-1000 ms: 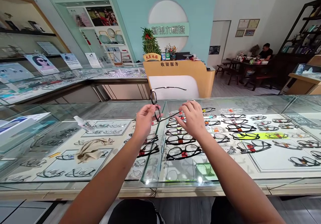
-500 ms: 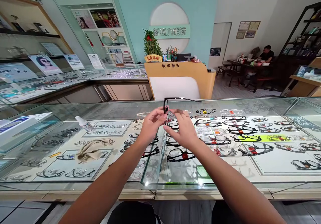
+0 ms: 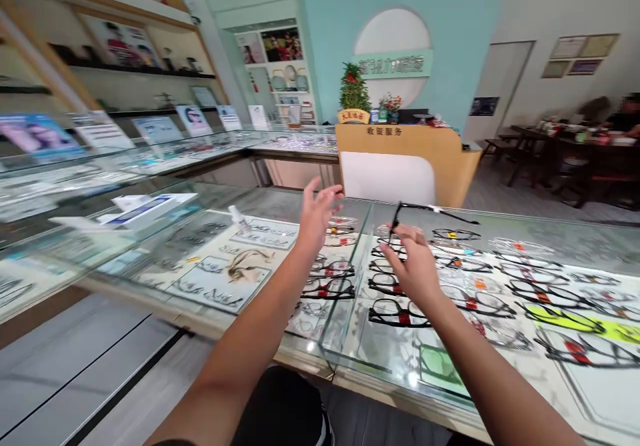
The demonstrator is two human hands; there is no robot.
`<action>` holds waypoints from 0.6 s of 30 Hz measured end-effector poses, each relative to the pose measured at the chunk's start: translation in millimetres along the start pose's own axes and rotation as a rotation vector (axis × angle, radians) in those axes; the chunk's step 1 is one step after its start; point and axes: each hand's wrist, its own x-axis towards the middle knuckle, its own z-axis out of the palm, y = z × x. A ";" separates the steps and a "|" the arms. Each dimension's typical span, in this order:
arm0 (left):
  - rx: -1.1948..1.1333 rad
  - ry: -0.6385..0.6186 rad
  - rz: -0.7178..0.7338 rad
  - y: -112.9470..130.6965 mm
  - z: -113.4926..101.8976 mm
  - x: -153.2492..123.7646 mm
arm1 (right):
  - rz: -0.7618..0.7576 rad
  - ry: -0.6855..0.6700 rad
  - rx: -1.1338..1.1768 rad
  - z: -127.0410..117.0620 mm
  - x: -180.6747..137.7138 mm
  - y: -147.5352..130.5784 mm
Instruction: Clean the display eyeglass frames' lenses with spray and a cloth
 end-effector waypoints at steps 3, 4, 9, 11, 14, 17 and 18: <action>-0.026 0.392 0.090 17.7 -50.2 33.9 | 0.029 -0.018 -0.010 -1.4 -0.3 4.2; -0.037 0.500 0.099 22.6 -68.7 41.8 | 0.029 -0.015 -0.012 -1.6 -0.8 5.2; -0.058 0.860 0.071 31.3 -146.4 57.6 | 0.028 0.008 -0.065 -1.1 -4.5 8.7; -0.075 0.928 0.025 29.1 -165.2 59.4 | 0.029 -0.006 -0.076 -0.2 -5.7 10.4; -0.100 0.976 -0.052 24.4 -182.7 62.2 | 0.034 -0.016 -0.094 1.4 -6.8 13.5; -0.104 1.015 -0.116 19.9 -192.5 63.0 | 0.041 -0.003 -0.109 2.5 -7.1 15.8; -0.099 1.022 -0.133 18.5 -194.6 62.4 | 0.037 -0.001 -0.109 2.7 -7.1 16.1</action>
